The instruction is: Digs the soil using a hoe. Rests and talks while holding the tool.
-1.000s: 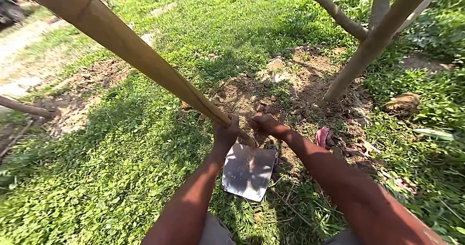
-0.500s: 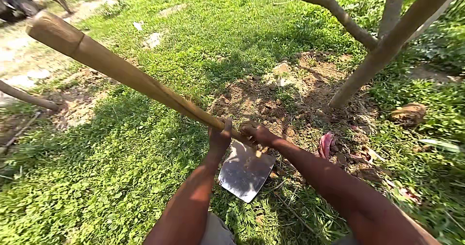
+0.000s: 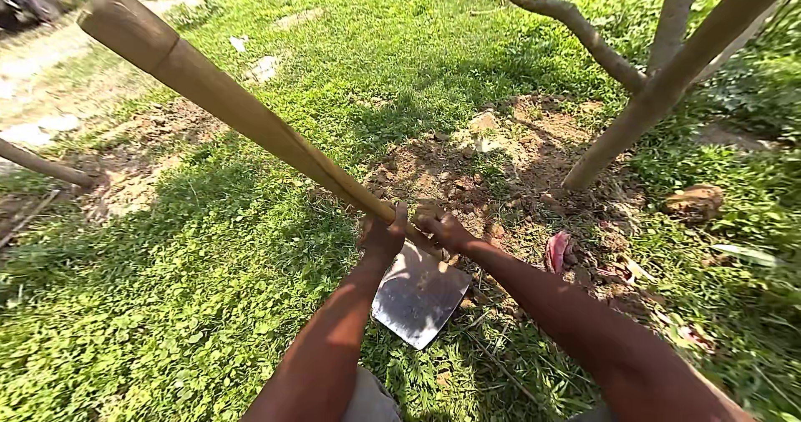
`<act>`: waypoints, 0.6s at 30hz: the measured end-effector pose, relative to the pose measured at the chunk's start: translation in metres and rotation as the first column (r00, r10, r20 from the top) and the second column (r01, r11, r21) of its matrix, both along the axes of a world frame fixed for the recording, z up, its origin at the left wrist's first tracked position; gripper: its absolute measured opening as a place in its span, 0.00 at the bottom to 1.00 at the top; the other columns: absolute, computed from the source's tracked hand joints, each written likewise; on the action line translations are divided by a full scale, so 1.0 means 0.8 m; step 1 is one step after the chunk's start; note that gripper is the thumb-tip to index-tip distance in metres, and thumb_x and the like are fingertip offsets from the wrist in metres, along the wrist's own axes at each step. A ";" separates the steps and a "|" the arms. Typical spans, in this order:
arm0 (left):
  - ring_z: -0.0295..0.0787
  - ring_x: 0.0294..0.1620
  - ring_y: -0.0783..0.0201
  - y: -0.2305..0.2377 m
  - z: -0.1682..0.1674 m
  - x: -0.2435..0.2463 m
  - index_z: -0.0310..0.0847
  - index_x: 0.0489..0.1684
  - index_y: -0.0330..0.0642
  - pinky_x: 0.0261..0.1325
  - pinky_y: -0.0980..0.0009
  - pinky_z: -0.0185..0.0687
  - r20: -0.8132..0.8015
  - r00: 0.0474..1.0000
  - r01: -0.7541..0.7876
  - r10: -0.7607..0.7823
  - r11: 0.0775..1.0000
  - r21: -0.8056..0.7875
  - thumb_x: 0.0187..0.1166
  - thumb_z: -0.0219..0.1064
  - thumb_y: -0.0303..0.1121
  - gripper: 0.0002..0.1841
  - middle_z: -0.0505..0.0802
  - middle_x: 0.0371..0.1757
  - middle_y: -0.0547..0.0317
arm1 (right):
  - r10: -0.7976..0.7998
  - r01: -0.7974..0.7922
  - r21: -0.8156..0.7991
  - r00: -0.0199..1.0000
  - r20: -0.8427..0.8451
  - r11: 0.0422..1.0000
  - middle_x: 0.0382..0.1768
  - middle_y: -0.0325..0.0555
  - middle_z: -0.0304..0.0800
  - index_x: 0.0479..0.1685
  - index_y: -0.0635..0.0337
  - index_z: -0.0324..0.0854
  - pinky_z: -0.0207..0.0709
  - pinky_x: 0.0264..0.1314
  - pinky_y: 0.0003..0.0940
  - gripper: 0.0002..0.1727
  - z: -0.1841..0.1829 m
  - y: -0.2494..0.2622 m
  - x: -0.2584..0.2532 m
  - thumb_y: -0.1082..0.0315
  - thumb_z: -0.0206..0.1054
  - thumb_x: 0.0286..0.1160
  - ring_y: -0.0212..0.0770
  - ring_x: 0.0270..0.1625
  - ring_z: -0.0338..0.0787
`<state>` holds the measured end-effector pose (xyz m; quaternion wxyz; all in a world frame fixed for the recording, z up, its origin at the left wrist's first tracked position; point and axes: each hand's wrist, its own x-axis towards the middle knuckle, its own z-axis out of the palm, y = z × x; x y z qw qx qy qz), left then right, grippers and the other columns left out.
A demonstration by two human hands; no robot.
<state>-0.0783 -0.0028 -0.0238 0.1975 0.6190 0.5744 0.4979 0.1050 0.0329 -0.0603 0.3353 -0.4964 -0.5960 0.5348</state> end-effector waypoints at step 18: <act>0.80 0.22 0.65 -0.010 0.008 0.004 0.79 0.21 0.48 0.31 0.57 0.80 -0.094 0.994 0.067 -0.063 0.997 0.047 0.83 0.63 0.47 0.19 0.81 0.19 0.64 | 0.201 -0.172 -0.238 0.974 0.101 0.956 0.43 0.50 0.88 0.73 0.45 0.78 0.84 0.32 0.45 0.22 0.017 0.014 0.021 0.47 0.54 0.89 0.45 0.30 0.87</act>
